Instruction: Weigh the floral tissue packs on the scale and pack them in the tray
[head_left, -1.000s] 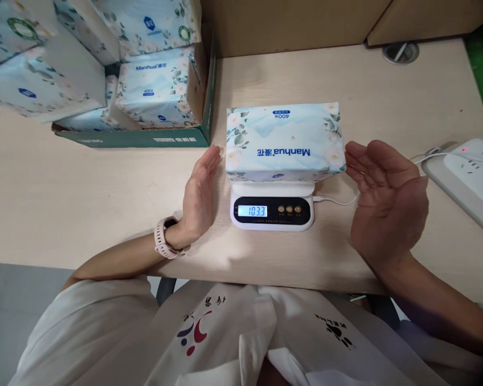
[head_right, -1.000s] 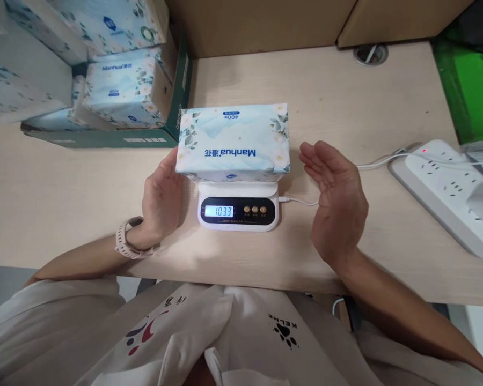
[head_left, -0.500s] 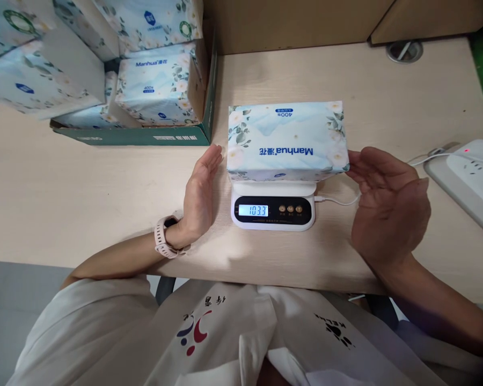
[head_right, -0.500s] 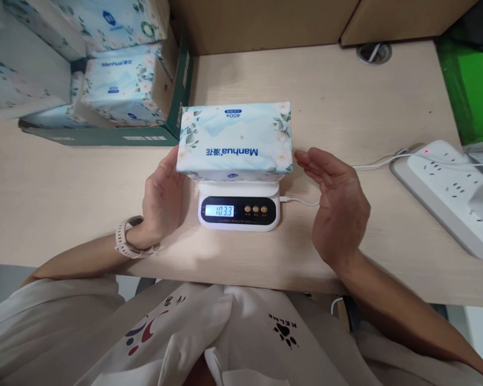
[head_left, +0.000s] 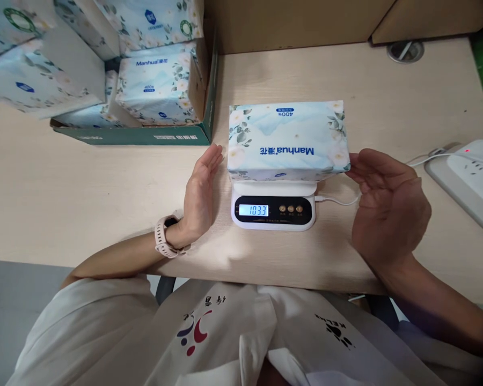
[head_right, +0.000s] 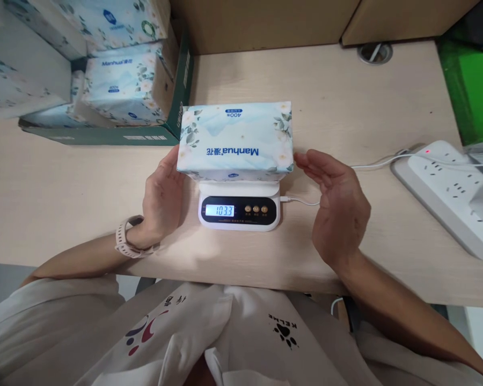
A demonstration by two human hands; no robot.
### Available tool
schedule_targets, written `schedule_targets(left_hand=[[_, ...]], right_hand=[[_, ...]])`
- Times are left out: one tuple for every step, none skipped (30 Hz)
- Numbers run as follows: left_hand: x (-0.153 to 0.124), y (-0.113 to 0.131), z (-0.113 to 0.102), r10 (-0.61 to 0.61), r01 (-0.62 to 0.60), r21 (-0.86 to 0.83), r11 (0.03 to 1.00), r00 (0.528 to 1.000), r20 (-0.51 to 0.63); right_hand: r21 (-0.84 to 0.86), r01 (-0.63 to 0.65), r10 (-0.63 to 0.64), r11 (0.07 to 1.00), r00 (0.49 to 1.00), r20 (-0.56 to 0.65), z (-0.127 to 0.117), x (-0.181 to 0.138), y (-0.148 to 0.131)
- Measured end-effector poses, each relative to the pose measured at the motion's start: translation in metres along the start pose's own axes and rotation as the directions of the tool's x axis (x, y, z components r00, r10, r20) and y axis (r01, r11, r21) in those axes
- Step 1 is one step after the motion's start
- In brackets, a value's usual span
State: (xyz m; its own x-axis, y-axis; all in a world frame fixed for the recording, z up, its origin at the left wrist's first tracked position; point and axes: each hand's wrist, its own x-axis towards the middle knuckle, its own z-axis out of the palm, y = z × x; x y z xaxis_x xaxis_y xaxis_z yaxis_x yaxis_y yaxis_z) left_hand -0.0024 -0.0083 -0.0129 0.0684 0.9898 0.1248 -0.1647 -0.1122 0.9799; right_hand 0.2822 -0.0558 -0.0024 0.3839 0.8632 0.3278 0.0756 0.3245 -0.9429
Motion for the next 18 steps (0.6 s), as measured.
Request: schedule_targets(left_hand=[[0.0000, -0.0001, 0.0001, -0.004, 0.004, 0.001, 1.000, 1.000, -0.005], [-0.0001, -0.0002, 0.0002, -0.008, 0.008, 0.003, 1.000, 1.000, -0.010], [-0.0002, -0.0001, 0.0003, -0.010, 0.010, 0.002, 1.000, 1.000, -0.013], [-0.0003, 0.0000, 0.0004, -0.009, 0.009, 0.000, 1.000, 1.000, -0.014], [-0.0005, 0.0003, 0.0004, -0.007, 0.007, -0.003, 1.000, 1.000, -0.012], [-0.0006, 0.0005, 0.0004, -0.005, 0.005, -0.007, 1.000, 1.000, -0.009], [-0.0007, 0.0007, 0.0003, -0.005, 0.005, -0.010, 1.000, 1.000, -0.007], [-0.0008, 0.0008, 0.0002, -0.008, 0.008, -0.012, 1.000, 1.000, -0.007], [-0.0008, 0.0008, 0.0001, -0.012, 0.012, -0.013, 1.000, 1.000, -0.008], [-0.0008, 0.0007, 0.0000, -0.016, 0.016, -0.014, 1.000, 1.000, -0.010], [-0.0008, 0.0005, -0.0001, -0.017, 0.017, -0.015, 1.000, 1.000, -0.012], [-0.0007, 0.0004, -0.0002, -0.016, 0.016, -0.014, 1.000, 1.000, -0.013], [-0.0006, 0.0002, -0.0002, -0.014, 0.013, -0.013, 1.000, 1.000, -0.012], [-0.0006, 0.0001, -0.0003, -0.011, 0.011, -0.011, 1.000, 1.000, -0.009], [-0.0005, 0.0000, -0.0003, -0.009, 0.009, -0.008, 1.000, 1.000, -0.007], [-0.0004, 0.0001, -0.0003, -0.007, 0.007, -0.006, 1.000, 1.000, -0.003], [-0.0004, 0.0003, -0.0003, -0.006, 0.006, -0.004, 1.000, 1.000, 0.001], [-0.0004, 0.0006, -0.0002, -0.005, 0.005, -0.002, 1.000, 1.000, 0.005]], right_hand=[[-0.011, 0.008, -0.008, 1.000, 1.000, 0.011, -0.0008, 0.0000, 0.0007], [-0.018, 0.013, -0.013, 1.000, 1.000, 0.020, -0.0014, -0.0001, 0.0011], [-0.019, 0.015, -0.015, 1.000, 1.000, 0.025, -0.0017, -0.0001, 0.0013], [-0.017, 0.014, -0.013, 1.000, 1.000, 0.026, -0.0019, -0.0001, 0.0013], [-0.013, 0.006, -0.006, 1.000, 1.000, 0.021, -0.0019, -0.0001, 0.0012], [-0.008, -0.002, 0.003, 1.000, 1.000, 0.012, -0.0018, -0.0001, 0.0010], [-0.006, -0.009, 0.009, 1.000, 1.000, 0.004, -0.0016, -0.0001, 0.0007], [-0.008, -0.015, 0.015, 1.000, 1.000, -0.001, -0.0012, -0.0001, 0.0002], [-0.011, -0.018, 0.018, 1.000, 1.000, -0.005, -0.0008, -0.0001, -0.0003], [-0.012, -0.016, 0.016, 1.000, 1.000, -0.006, -0.0003, -0.0002, -0.0010], [-0.014, -0.012, 0.012, 1.000, 1.000, -0.005, 0.0003, -0.0003, -0.0018], [-0.016, -0.009, 0.009, 1.000, 1.000, -0.007, 0.0010, -0.0005, -0.0028], [-0.017, -0.009, 0.009, 1.000, 1.000, -0.008, 0.0016, -0.0007, -0.0038], [-0.018, -0.012, 0.012, 1.000, 1.000, -0.013, 0.0021, -0.0008, -0.0047], [-0.020, -0.017, 0.016, 1.000, 1.000, -0.015, 0.0025, -0.0010, -0.0055], [-0.025, -0.019, 0.019, 1.000, 1.000, -0.017, 0.0027, -0.0011, -0.0060], [-0.034, -0.015, 0.015, 0.999, 1.000, -0.010, 0.0026, -0.0012, -0.0062], [-0.045, -0.005, 0.005, 0.999, 1.000, -0.005, 0.0024, -0.0012, -0.0062]])
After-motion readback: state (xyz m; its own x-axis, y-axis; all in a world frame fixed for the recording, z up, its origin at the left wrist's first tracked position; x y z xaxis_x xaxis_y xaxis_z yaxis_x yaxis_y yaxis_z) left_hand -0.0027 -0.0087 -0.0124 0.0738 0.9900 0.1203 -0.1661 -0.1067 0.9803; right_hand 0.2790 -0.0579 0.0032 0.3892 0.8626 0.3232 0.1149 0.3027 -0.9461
